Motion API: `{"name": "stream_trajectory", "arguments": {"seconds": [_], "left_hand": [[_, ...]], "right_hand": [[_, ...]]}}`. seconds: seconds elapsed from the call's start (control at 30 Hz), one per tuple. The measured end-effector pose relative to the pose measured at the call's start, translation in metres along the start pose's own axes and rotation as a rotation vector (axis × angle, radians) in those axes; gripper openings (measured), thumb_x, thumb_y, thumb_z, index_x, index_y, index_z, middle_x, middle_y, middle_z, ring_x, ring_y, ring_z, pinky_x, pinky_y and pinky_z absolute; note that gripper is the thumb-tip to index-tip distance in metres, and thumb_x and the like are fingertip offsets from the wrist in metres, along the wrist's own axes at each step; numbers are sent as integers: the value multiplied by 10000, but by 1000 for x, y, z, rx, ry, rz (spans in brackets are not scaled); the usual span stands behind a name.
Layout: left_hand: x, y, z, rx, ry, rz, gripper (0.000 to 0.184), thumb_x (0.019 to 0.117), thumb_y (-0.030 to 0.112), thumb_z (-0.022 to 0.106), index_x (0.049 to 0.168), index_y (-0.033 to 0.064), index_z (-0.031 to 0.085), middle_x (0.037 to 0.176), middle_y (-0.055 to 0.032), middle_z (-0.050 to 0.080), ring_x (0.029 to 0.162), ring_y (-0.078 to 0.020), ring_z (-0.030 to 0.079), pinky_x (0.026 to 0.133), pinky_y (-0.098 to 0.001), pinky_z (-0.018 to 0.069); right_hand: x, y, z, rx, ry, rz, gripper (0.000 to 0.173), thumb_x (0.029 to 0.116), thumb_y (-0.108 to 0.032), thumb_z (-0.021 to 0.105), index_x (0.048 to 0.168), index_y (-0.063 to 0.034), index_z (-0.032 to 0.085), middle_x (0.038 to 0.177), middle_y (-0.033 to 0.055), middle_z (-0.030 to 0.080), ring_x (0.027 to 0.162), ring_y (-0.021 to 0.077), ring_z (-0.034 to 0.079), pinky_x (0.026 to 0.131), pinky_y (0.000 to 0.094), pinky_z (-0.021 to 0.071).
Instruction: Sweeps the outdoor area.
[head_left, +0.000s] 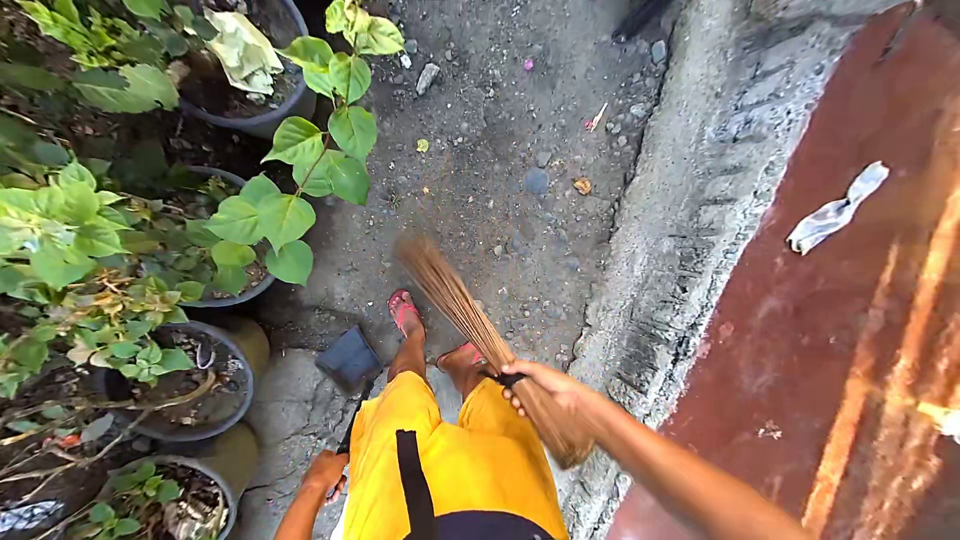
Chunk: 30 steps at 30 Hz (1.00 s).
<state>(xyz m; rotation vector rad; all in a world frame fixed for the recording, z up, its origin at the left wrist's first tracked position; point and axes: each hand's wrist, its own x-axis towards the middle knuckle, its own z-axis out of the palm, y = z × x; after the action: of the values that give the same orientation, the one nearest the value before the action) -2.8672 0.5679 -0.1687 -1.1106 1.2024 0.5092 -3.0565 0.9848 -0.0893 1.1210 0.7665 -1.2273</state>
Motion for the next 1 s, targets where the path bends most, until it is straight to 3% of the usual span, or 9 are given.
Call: {"name": "stream_trajectory", "arguments": {"seconds": [0.1,0.17,0.3,0.43,0.57,0.67,0.73,0.87,1.0], "left_hand": [[0,4,-5,16,-37,4,293,1096,334,463,1109,57,557,618,-18,498,462,-110,461,450,-261,422],[-7,9,-6,17,-44,-1,268,1095,305,466,1080,56,564,613,-20,502,465,-114,457,450,-262,415],[-11,13,-2,33,-45,3,254,1096,281,455,1081,60,579,625,-18,512,469,-114,456,451,-267,413],[-14,27,10,58,-25,-6,259,1089,266,462,1083,45,599,655,-37,543,495,-129,481,474,-291,432],[-33,51,19,35,-13,-27,271,1087,285,473,1081,46,601,655,-29,520,499,-125,468,479,-285,428],[-44,68,17,-83,-8,-35,266,1094,288,494,1149,43,584,654,-23,509,476,-100,448,446,-244,401],[-52,78,16,-128,9,-37,267,1095,271,502,1218,42,558,676,-37,513,473,-101,450,436,-236,399],[-74,110,25,-177,85,5,273,1090,241,515,1275,42,538,662,-52,494,457,-115,440,417,-253,389],[-93,161,21,-203,191,43,318,1080,253,536,1322,49,567,729,-79,535,501,-136,462,454,-286,412]], "right_hand": [[-3,-56,-35,-55,89,-32,335,1087,-390,334,1072,-120,531,734,26,595,568,119,596,535,270,547],[5,-71,-37,116,254,-177,272,1087,-343,392,1059,-97,504,703,49,572,542,143,589,511,288,546],[4,-20,11,242,235,-244,204,1077,-277,442,1188,-108,468,731,64,586,575,174,609,541,338,558],[-20,10,22,300,41,-65,242,1062,-300,424,1076,-88,540,734,63,605,556,154,611,514,305,561],[-39,-81,-69,52,72,-69,337,1087,-375,324,1068,-113,534,744,16,605,569,103,595,526,257,539],[-37,-166,-133,141,331,-323,280,1077,-349,387,1084,-98,512,712,35,565,548,132,577,512,290,538],[-24,-186,-133,276,436,-470,268,1038,-348,498,1186,-125,519,749,46,567,579,160,583,537,335,540],[5,-145,-84,310,205,-446,228,1019,-175,544,1208,-55,500,778,94,599,607,204,621,576,384,576],[-16,-148,-74,84,-78,-108,191,1019,-237,532,1156,-106,512,721,72,596,548,176,605,506,333,549]]}}
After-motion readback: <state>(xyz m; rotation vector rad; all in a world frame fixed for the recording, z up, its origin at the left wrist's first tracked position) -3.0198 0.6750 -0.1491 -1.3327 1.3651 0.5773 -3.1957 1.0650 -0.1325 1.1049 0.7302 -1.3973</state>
